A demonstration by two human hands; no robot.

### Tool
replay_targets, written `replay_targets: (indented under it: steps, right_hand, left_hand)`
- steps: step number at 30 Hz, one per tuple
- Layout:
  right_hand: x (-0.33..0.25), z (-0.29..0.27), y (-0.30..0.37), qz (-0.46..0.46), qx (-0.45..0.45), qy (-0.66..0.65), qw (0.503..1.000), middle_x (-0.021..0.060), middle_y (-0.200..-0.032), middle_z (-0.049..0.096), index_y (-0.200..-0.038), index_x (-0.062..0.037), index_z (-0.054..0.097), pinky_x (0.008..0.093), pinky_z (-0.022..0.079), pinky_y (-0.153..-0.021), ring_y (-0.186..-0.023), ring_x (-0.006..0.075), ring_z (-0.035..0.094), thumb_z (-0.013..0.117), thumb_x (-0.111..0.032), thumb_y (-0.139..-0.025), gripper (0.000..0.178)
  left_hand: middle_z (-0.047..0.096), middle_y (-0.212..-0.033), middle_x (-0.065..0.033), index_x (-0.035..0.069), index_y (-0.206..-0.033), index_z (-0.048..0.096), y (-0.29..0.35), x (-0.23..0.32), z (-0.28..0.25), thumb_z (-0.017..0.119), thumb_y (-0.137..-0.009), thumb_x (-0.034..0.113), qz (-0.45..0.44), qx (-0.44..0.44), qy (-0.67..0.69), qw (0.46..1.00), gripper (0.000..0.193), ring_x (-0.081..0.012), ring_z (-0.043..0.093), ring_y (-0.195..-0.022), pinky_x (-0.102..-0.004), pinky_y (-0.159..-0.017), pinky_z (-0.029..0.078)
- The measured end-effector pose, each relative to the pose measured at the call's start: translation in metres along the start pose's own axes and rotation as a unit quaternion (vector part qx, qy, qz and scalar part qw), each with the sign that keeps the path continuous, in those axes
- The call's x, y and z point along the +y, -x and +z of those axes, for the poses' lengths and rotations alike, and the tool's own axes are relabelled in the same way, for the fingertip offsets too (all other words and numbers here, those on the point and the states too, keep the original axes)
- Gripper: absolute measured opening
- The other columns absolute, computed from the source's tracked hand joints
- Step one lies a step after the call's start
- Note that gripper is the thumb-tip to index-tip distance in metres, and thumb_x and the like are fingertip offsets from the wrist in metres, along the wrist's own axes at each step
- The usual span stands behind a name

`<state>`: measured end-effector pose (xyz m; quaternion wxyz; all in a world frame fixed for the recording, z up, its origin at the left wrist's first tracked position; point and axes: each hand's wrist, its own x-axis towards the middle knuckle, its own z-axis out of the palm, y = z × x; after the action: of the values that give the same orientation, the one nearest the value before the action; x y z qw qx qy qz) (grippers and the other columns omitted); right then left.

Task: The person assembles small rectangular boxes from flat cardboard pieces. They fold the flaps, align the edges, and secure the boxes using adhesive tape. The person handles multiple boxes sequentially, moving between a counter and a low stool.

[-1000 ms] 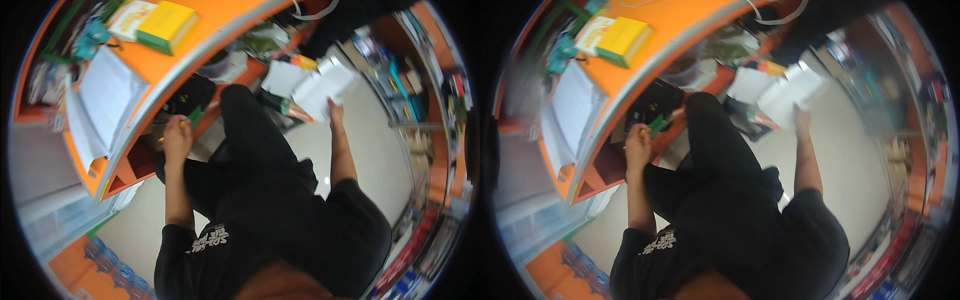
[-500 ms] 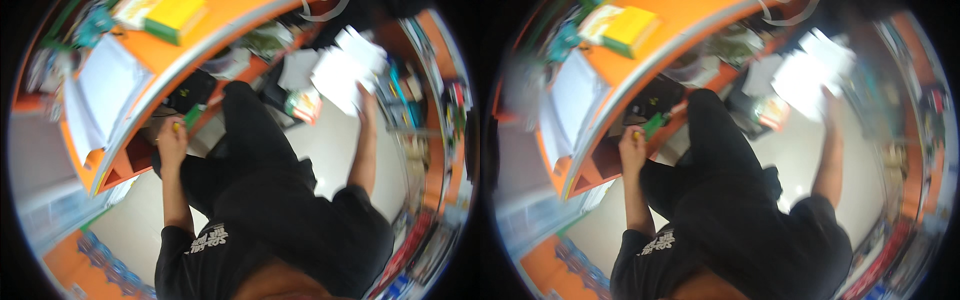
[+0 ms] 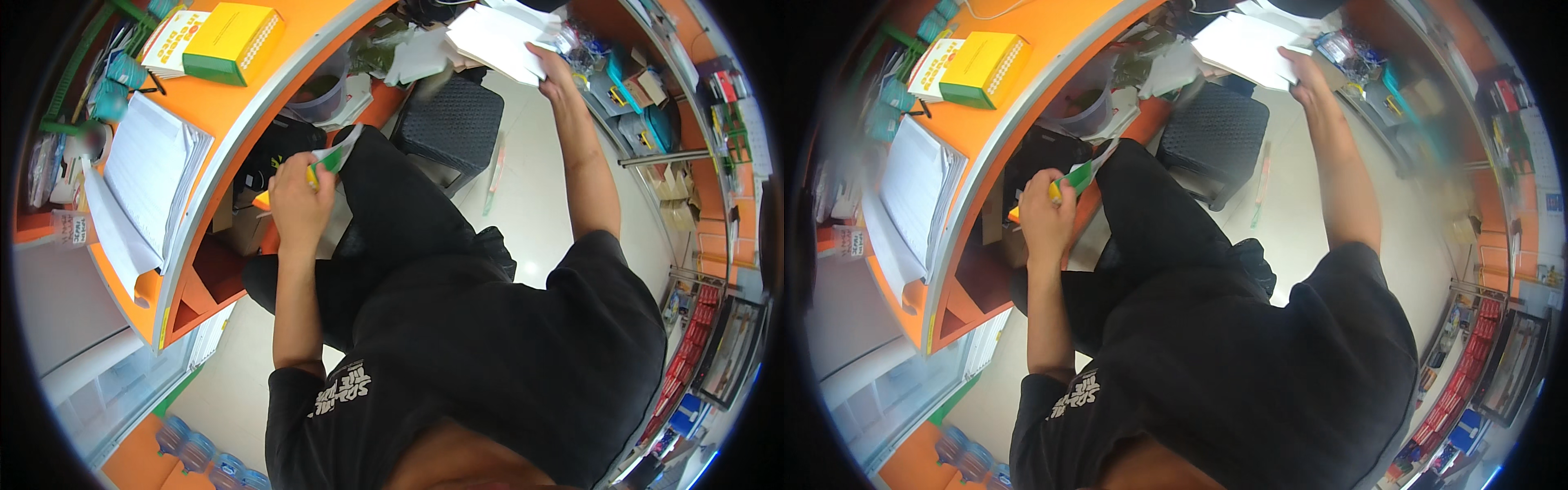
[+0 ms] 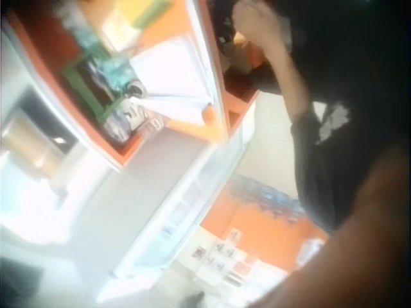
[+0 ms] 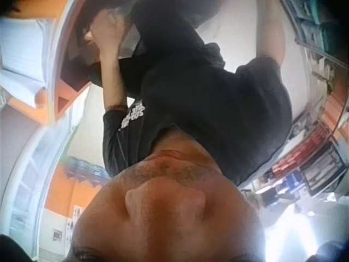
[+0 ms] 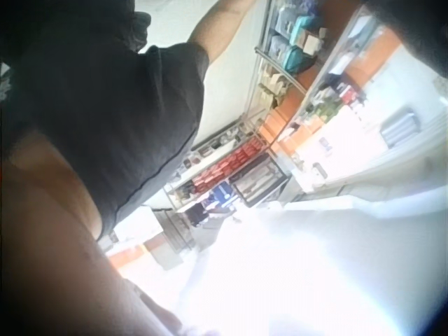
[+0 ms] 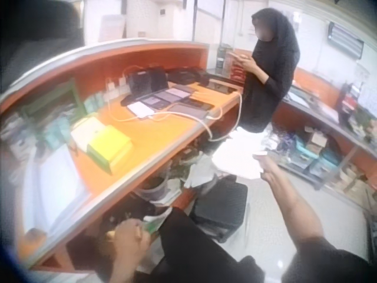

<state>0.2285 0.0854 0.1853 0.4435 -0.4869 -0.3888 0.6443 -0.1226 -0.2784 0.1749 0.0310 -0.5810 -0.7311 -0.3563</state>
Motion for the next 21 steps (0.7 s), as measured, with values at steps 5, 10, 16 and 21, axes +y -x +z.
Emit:
replay_targets:
  steps: [5,10,16,21]
  right_hand:
    - [0.008,0.000,0.004,-0.054,0.022,0.001,0.998,0.0142,-0.116,0.066,-0.124,0.0034,0.057,0.0373,0.053,-0.092,-0.103,0.0251,0.065,0.069,-0.012,-0.090,0.040]
    - [-0.048,-0.022,0.112,-0.193,0.122,0.207,0.951,0.0152,-0.131,0.063,-0.132,0.0034,0.058,0.0349,0.035,-0.112,-0.127,0.0242,0.054,0.063,-0.031,-0.094,0.051]
    - [-0.147,-0.078,0.225,-0.213,0.074,0.028,0.974,0.0165,-0.128,0.060,-0.133,0.0062,0.053,0.0365,0.047,-0.100,-0.114,0.0255,0.061,0.054,-0.023,-0.100,0.044]
    - [-0.190,0.011,0.226,-0.263,-0.039,-0.044,0.963,0.0143,-0.116,0.065,-0.128,0.0030,0.055,0.0324,0.054,-0.087,-0.097,0.0219,0.066,0.050,-0.021,-0.102,0.036]
  left_hand:
    - [0.060,-0.082,-0.0096,0.007,-0.093,0.060,-0.020,0.037,0.006,0.065,-0.084,0.012,0.074,0.011,0.029,0.997,0.012,-0.0306,0.058,-0.079,-0.0425,-0.069,0.041]
    - [0.059,-0.081,-0.0121,0.007,-0.093,0.060,0.003,0.009,-0.023,0.067,-0.083,0.012,0.023,0.010,0.009,1.000,0.013,-0.0320,0.057,-0.078,-0.0431,-0.070,0.041]
    - [0.061,-0.084,-0.0137,0.006,-0.093,0.059,0.031,-0.032,-0.037,0.066,-0.085,0.013,-0.083,-0.015,0.027,0.996,0.012,-0.0344,0.058,-0.083,-0.0442,-0.075,0.042]
    - [0.061,-0.085,-0.0157,0.006,-0.097,0.058,0.053,-0.049,-0.027,0.063,-0.090,0.015,-0.145,0.001,0.017,0.989,0.012,-0.0351,0.059,-0.086,-0.0457,-0.078,0.041]
